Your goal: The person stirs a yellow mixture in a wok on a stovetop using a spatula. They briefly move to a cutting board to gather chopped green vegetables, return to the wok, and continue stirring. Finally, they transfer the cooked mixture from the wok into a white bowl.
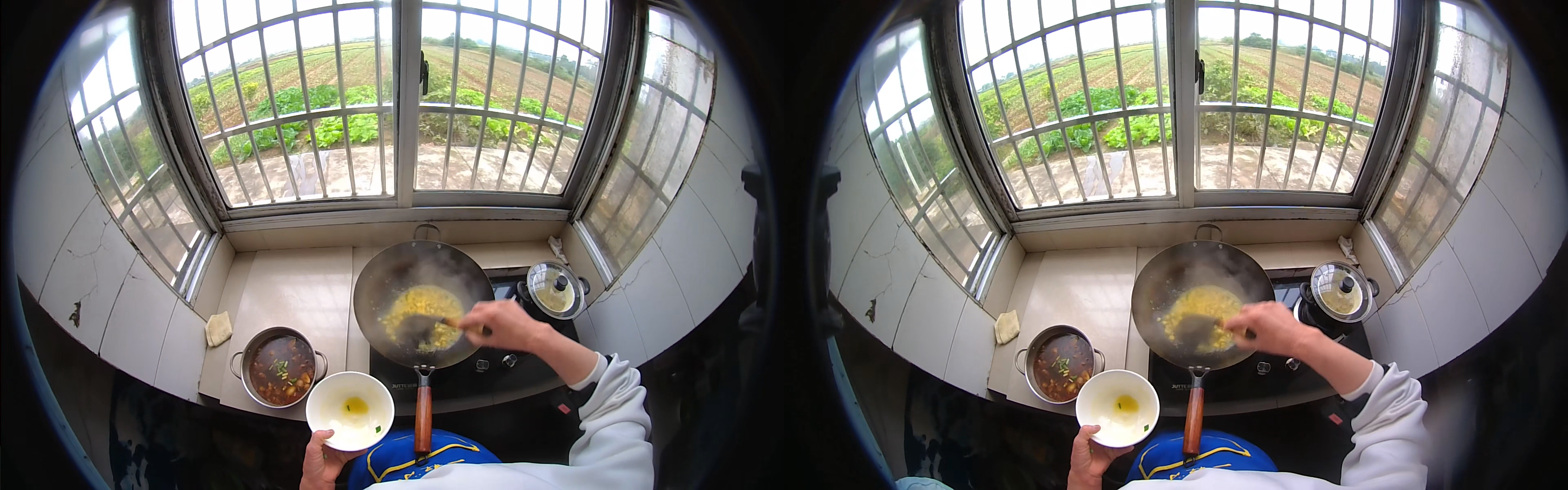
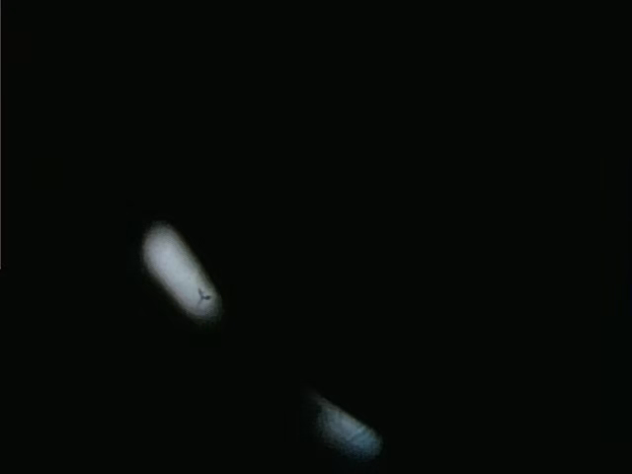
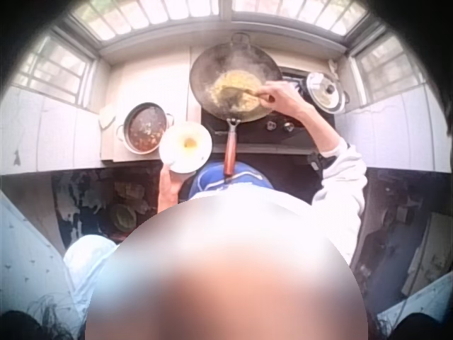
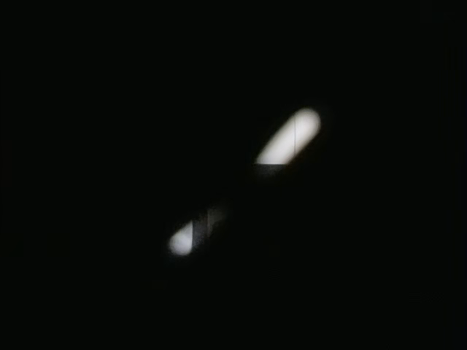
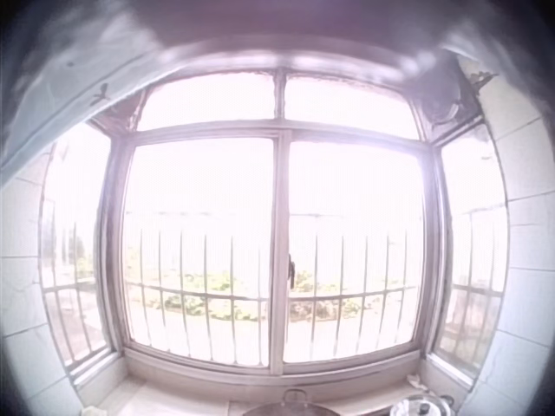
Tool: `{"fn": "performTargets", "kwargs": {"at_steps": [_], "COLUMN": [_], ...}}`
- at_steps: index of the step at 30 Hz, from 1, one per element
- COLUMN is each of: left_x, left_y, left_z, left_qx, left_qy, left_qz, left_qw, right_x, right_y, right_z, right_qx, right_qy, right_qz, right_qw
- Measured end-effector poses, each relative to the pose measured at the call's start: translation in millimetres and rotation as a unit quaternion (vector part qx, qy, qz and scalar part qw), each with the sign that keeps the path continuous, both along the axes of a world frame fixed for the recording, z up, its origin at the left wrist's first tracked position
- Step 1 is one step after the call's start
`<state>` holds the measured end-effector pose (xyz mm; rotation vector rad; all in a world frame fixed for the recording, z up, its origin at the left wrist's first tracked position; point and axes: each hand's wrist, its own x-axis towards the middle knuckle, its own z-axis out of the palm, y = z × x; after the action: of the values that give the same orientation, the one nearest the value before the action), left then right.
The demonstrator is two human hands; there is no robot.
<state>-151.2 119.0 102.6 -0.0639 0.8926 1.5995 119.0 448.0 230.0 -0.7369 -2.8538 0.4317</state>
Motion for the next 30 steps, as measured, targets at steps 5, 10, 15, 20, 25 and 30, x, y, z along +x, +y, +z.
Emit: {"fn": "performTargets", "kwargs": {"at_steps": [5, 10, 15, 20, 25, 30], "left_x": [3.0, 8.4, 4.7, 5.8, 10.3, 11.9], "left_y": [-3.8, -5.5, -5.9, -3.1, -6.3, -11.1], "left_z": [8.5, 11.3, 6.7, 7.0, 10.0, 7.7], "left_qx": [-0.013, -0.013, -0.007, -0.029, -0.03, -0.029], "left_qy": [0.004, 0.014, 0.008, 0.017, 0.018, 0.007], "left_qz": [0.005, 0.01, -0.002, 0.003, 0.018, 0.035], "left_qw": [1.0, 1.0, 1.0, 0.999, 0.999, 0.999], "right_x": [25.8, 12.0, 5.3, 55.1, 49.1, -2.9], "right_y": [61.5, 83.1, 69.2, 94.2, 132.2, 117.6], "right_z": [21.4, -3.1, -34.9, -1.9, -31.4, -85.0], "right_qx": [-0.083, -0.132, -0.234, -0.306, -0.281, -0.415], "right_qy": [0.14, 0.196, 0.282, 0.279, 0.264, 0.339], "right_qz": [-0.24, -0.376, -0.25, -0.27, -0.361, -0.354], "right_qw": [0.957, 0.896, 0.896, 0.869, 0.849, 0.766]}}
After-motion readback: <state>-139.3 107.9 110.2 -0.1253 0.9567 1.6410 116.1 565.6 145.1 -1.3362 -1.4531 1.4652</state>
